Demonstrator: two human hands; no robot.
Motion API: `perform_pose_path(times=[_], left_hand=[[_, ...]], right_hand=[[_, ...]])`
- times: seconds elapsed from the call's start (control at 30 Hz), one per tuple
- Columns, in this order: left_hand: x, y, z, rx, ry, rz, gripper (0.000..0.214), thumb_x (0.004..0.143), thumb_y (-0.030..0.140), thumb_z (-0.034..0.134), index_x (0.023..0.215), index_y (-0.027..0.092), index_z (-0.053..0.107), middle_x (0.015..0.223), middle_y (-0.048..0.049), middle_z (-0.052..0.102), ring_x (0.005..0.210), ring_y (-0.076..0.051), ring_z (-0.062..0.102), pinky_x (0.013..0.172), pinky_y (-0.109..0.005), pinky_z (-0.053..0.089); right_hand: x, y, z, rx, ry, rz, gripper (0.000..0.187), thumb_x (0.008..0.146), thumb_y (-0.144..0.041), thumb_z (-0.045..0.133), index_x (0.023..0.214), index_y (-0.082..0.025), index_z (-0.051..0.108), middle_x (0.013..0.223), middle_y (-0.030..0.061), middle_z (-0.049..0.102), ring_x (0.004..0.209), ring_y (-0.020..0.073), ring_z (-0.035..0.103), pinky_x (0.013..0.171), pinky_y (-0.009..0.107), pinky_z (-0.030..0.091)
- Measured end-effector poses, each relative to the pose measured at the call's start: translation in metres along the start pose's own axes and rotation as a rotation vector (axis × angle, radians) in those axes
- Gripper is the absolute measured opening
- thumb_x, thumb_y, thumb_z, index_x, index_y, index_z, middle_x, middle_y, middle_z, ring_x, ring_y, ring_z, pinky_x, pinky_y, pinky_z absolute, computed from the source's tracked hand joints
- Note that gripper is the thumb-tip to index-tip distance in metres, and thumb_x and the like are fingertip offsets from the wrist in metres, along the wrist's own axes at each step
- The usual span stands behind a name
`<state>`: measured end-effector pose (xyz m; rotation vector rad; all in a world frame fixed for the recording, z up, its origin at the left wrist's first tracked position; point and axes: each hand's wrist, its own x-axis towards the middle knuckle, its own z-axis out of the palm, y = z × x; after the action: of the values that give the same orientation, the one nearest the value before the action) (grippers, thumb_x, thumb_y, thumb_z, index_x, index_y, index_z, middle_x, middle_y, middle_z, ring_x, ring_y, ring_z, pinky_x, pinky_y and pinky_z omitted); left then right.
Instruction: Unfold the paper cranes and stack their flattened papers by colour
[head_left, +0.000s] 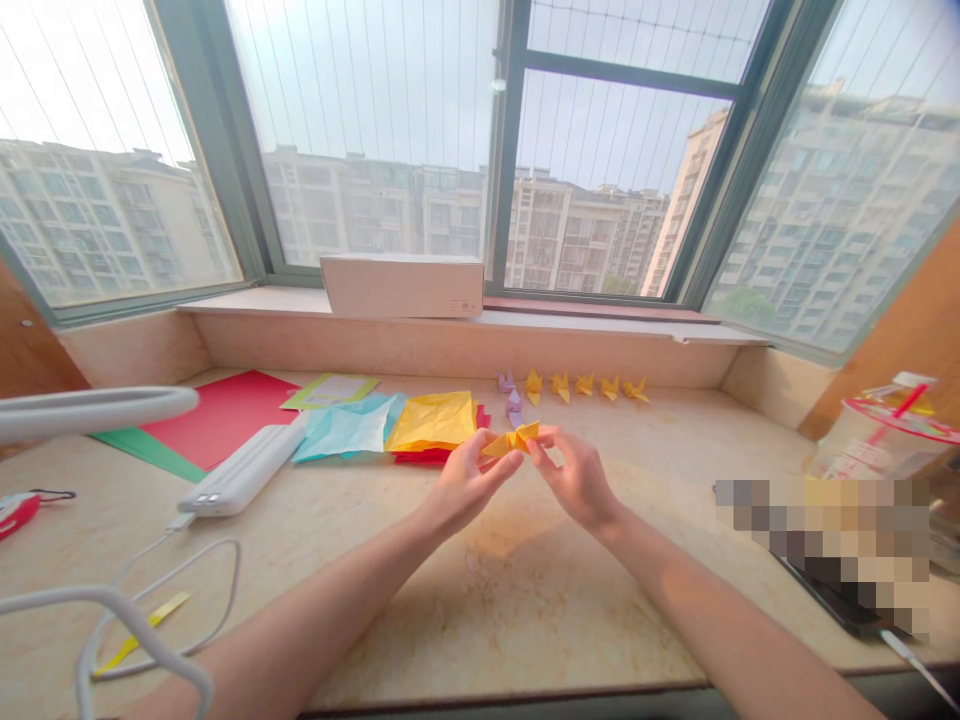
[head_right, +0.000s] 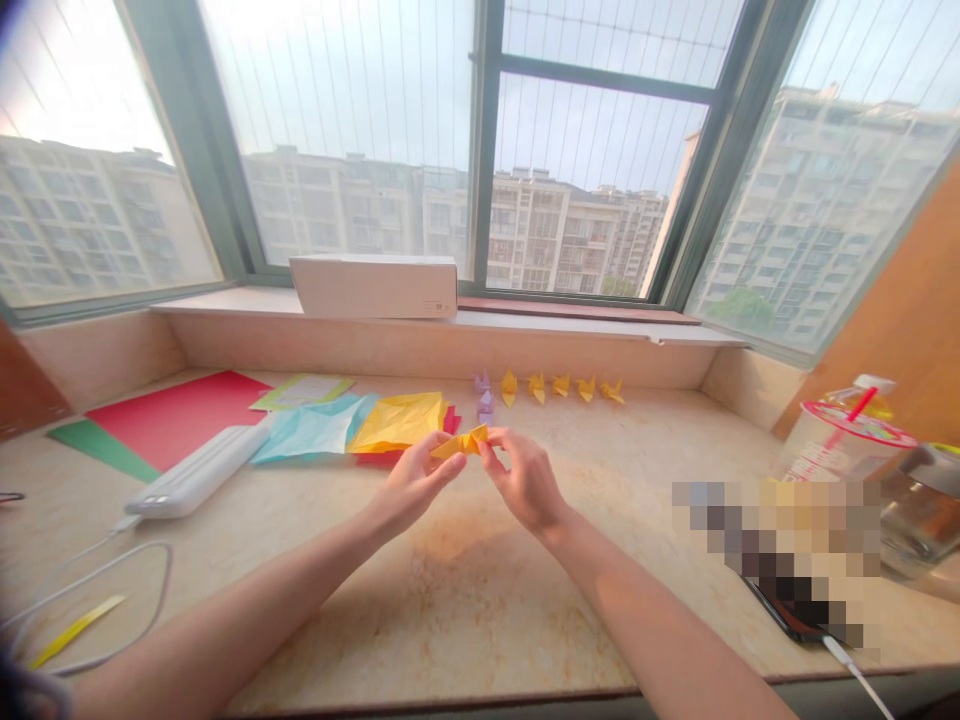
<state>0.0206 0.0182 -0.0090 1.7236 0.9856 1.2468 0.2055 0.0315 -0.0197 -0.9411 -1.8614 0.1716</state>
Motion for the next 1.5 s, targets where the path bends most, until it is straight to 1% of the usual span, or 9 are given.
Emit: perform_pose_path(times=[0.17,0.27,0.37,0.7,0.83,0.93,1.1,1.27,1.5], left_hand=[[0.004,-0.003,-0.002,0.112,0.095,-0.012,0.034,0.090,0.047,0.056,0.079,0.016,0.064,0.077,-0.0018,0.068,0.075,-0.016,0.061,0.070,-0.025,0.045],[0.007,-0.008,-0.005,0.083,0.136,0.001,0.032,0.090,0.045,0.056,0.081,0.016,0.064,0.079,-0.0020,0.068,0.074,-0.015,0.060,0.069,-0.025,0.044],[0.007,-0.011,-0.005,0.070,0.162,0.022,0.031,0.090,0.046,0.056,0.084,0.016,0.063,0.081,-0.0021,0.067,0.075,-0.015,0.059,0.069,-0.026,0.044],[0.005,-0.005,-0.005,-0.026,0.171,0.060,0.024,0.089,0.041,0.060,0.081,0.018,0.060,0.090,-0.0041,0.068,0.084,-0.017,0.061,0.073,-0.026,0.045],[0.004,0.000,-0.005,-0.063,0.131,0.067,0.024,0.089,0.039,0.060,0.077,0.018,0.058,0.095,-0.0052,0.068,0.090,-0.018,0.061,0.078,-0.027,0.045],[0.005,0.001,-0.005,-0.145,0.075,0.033,0.025,0.088,0.041,0.061,0.078,0.018,0.057,0.098,-0.0056,0.068,0.090,-0.018,0.060,0.079,-0.027,0.044],[0.005,-0.003,-0.001,-0.443,0.028,-0.102,0.028,0.085,0.042,0.064,0.075,0.019,0.051,0.077,0.0011,0.059,0.083,-0.016,0.058,0.082,-0.030,0.047],[0.003,0.001,0.001,-0.774,-0.080,-0.245,0.021,0.081,0.033,0.067,0.079,0.018,0.052,0.089,-0.0004,0.059,0.095,-0.018,0.060,0.090,-0.036,0.048],[0.002,0.012,-0.007,-0.900,-0.123,-0.149,0.025,0.079,0.020,0.072,0.070,0.017,0.049,0.092,-0.0002,0.062,0.089,-0.011,0.060,0.083,-0.023,0.045]], right_hand=[[-0.001,-0.001,0.001,0.080,-0.019,-0.035,0.022,0.095,-0.034,0.050,0.110,-0.022,0.062,0.122,0.0104,0.068,0.100,0.0231,0.069,0.089,0.038,0.054],[0.000,0.000,0.001,0.096,0.052,0.045,0.025,0.095,-0.034,0.049,0.114,-0.021,0.059,0.115,0.0106,0.070,0.095,0.0220,0.070,0.085,0.036,0.055],[0.002,0.004,0.002,0.139,0.119,0.150,0.022,0.095,-0.037,0.048,0.106,-0.020,0.059,0.103,0.0101,0.072,0.094,0.0234,0.069,0.080,0.035,0.055],[0.011,0.013,0.010,0.689,0.187,0.457,0.025,0.090,-0.046,0.053,0.097,-0.022,0.055,0.094,0.0061,0.072,0.087,0.0230,0.068,0.076,0.036,0.055],[0.014,0.011,0.009,0.865,0.188,0.488,0.021,0.088,-0.042,0.055,0.098,-0.023,0.056,0.099,0.0043,0.071,0.092,0.0225,0.067,0.078,0.035,0.054],[0.014,0.011,0.009,0.912,0.225,0.443,0.018,0.089,-0.040,0.055,0.097,-0.023,0.056,0.099,0.0034,0.070,0.095,0.0218,0.066,0.080,0.034,0.053],[0.012,0.009,0.007,0.891,0.233,0.431,0.019,0.089,-0.041,0.057,0.095,-0.023,0.056,0.098,0.0026,0.069,0.095,0.0203,0.065,0.080,0.032,0.052],[0.014,-0.006,0.002,1.064,0.189,0.459,0.017,0.088,-0.038,0.058,0.095,-0.023,0.056,0.098,0.0029,0.070,0.092,0.0207,0.067,0.074,0.031,0.054],[0.019,-0.008,-0.008,1.116,0.233,0.568,0.024,0.080,-0.035,0.068,0.097,-0.025,0.054,0.090,-0.0002,0.072,0.080,0.0200,0.070,0.064,0.028,0.055]])
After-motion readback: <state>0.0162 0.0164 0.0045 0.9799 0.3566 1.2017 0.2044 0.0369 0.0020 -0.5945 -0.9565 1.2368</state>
